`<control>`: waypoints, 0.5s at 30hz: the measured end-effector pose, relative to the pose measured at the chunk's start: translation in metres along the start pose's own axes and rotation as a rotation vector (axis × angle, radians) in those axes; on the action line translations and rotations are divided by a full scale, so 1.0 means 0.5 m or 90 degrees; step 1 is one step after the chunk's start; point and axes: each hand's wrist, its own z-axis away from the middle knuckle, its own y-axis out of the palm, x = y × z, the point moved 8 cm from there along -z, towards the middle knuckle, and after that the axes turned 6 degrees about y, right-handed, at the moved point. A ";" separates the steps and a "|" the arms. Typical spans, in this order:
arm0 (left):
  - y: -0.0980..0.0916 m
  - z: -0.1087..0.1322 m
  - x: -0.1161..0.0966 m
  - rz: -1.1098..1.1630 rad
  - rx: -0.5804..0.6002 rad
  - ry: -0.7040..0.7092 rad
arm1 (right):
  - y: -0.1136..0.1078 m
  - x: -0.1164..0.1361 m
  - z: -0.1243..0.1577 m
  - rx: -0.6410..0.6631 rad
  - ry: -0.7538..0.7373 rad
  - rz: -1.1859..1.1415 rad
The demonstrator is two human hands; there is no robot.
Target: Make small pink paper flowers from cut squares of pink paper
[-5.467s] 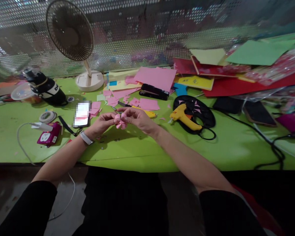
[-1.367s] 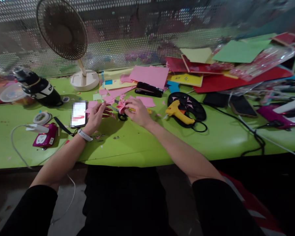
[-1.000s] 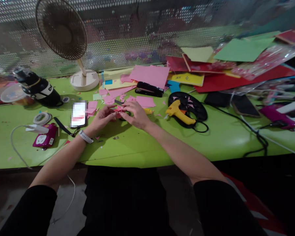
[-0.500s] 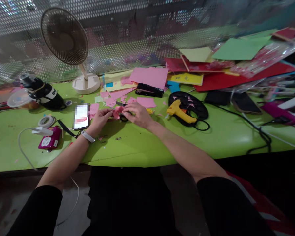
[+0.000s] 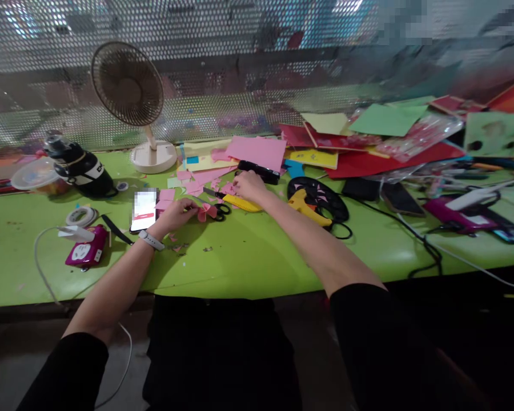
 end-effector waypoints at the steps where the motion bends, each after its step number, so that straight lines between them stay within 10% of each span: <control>1: -0.002 0.001 0.001 -0.003 -0.007 -0.001 | 0.004 0.001 -0.001 -0.002 0.005 0.001; 9: -0.028 0.008 -0.010 0.030 -0.135 0.009 | -0.027 -0.008 0.030 -0.085 0.017 -0.082; 15: -0.016 0.024 -0.079 0.197 -0.190 0.074 | -0.071 0.050 0.143 -0.137 -0.061 -0.530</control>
